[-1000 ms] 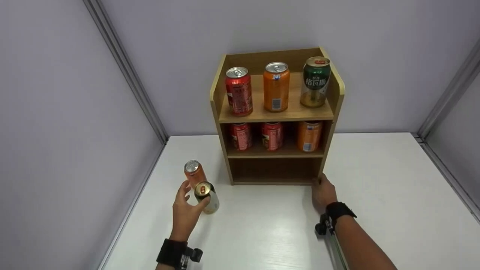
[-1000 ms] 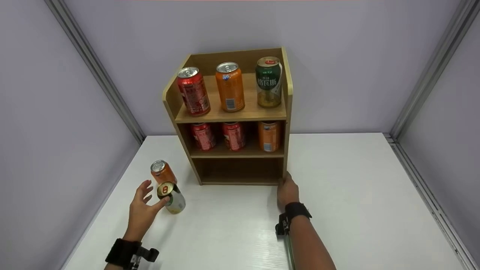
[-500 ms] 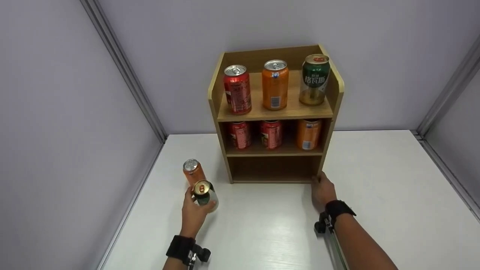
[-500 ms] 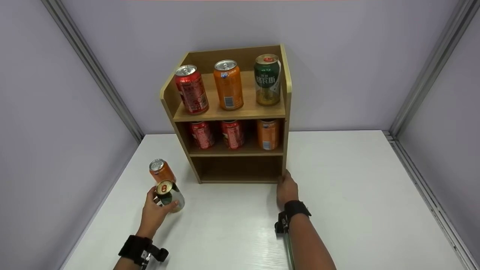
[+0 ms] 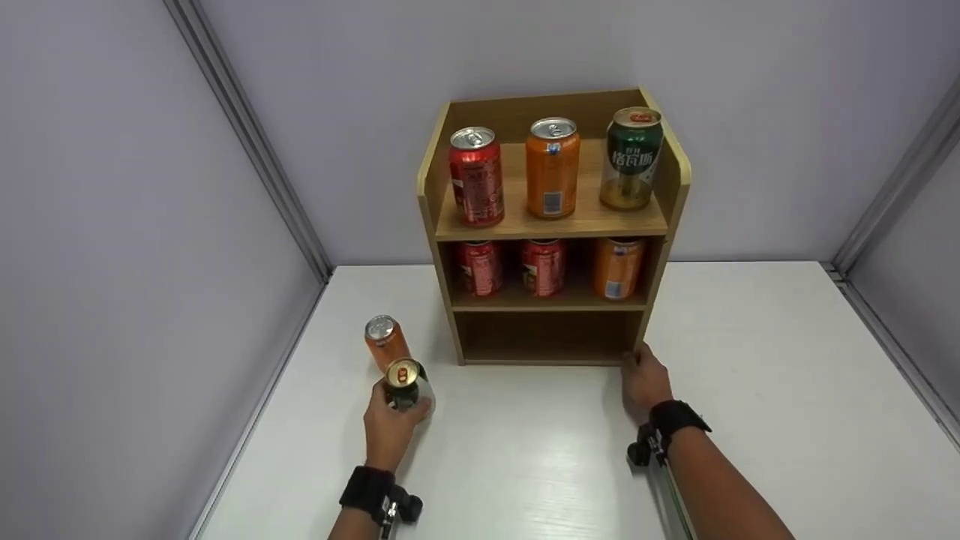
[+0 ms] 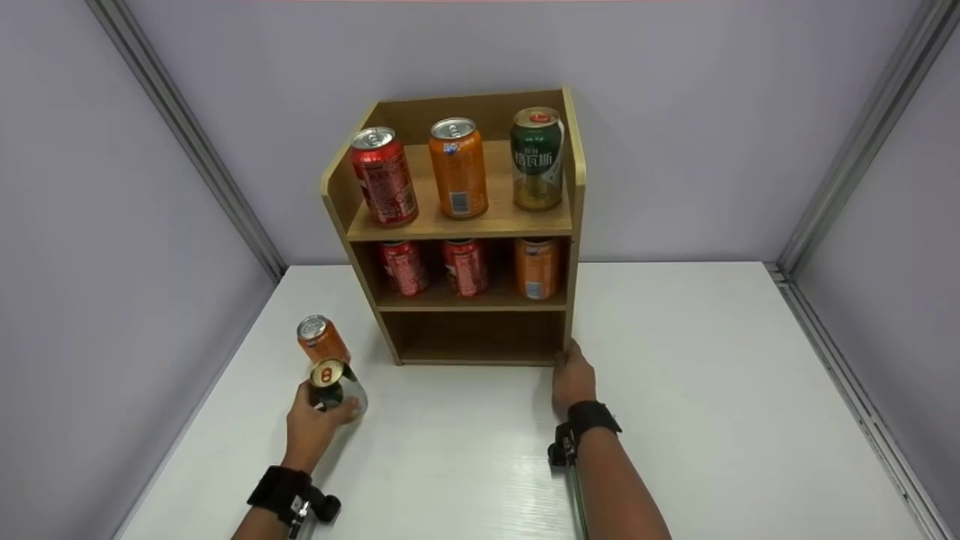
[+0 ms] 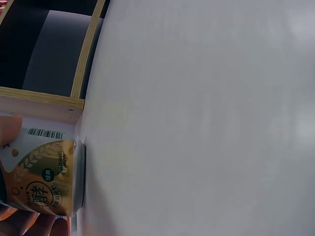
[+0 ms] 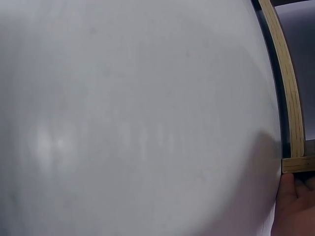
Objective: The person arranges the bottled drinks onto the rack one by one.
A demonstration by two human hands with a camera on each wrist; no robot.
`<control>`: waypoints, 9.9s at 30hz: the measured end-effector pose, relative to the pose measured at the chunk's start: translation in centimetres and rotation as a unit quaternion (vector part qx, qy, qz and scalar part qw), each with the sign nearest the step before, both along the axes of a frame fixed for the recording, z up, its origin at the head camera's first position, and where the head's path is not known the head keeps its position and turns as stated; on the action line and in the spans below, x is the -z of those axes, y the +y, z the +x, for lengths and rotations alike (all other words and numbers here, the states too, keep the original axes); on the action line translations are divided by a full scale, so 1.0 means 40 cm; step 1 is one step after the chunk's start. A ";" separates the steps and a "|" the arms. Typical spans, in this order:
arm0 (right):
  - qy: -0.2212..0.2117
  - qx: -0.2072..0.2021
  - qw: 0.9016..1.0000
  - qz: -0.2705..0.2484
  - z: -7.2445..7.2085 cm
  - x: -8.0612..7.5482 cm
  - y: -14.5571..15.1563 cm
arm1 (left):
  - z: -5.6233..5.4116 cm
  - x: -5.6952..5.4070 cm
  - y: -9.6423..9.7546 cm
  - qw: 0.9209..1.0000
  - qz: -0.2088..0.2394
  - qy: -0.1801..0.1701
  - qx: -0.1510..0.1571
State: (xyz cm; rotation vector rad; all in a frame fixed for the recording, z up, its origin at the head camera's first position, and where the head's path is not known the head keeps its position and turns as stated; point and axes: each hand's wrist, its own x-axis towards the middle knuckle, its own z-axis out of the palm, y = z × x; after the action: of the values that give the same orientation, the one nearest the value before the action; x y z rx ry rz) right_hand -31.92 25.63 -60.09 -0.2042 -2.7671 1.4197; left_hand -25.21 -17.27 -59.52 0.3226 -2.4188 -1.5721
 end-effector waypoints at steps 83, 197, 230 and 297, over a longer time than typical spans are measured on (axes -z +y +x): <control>0.018 0.022 0.999 0.028 -0.005 0.013 -0.005 | -0.239 -0.080 0.411 0.983 -0.176 0.054 -0.021; 0.011 0.029 1.000 0.004 -0.001 0.025 -0.009 | -0.174 -0.136 -0.069 0.980 -0.103 0.159 -0.065; 0.016 0.030 0.999 0.026 -0.008 0.030 -0.013 | -0.234 -0.025 -0.080 0.998 -0.002 -0.009 -0.066; -0.008 0.015 0.999 0.038 -0.015 0.026 0.002 | -0.053 -0.318 0.263 0.959 -0.093 0.262 0.053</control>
State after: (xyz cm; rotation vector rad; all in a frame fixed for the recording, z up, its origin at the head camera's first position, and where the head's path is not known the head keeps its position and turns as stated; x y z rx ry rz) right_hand -32.52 25.72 -61.12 -0.2550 -2.8117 1.3100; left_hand -27.31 -6.77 -46.82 -0.2379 -2.1582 -1.2497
